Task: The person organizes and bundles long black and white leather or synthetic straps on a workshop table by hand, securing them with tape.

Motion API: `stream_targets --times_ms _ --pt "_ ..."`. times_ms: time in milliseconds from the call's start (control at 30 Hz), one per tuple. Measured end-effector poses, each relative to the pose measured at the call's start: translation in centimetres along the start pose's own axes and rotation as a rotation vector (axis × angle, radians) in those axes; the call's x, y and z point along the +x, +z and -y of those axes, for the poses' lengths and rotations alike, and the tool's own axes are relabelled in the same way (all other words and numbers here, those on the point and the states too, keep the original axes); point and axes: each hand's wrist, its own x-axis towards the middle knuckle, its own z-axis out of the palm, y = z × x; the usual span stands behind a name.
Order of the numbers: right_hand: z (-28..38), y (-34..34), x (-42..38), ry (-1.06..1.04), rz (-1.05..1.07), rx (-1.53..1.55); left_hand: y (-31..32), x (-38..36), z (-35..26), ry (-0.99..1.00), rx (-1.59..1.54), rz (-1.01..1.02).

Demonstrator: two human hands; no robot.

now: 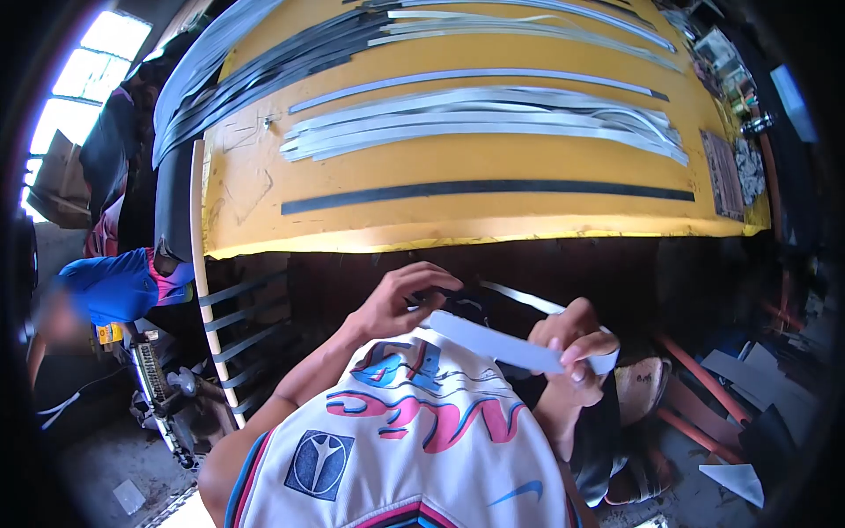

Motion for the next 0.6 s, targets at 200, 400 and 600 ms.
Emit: stream_targets --times_ms 200,400,600 --pt "-3.6 5.3 6.6 0.005 0.220 -0.126 -10.5 -9.1 9.0 -0.284 0.384 -0.433" --pt "-21.5 9.1 10.7 0.258 0.180 -0.118 -21.3 -17.1 17.1 -0.331 0.636 -0.706" --pt "-34.0 12.7 12.7 0.541 0.289 -0.662 -29.3 -18.9 22.8 -0.342 0.701 -0.672"
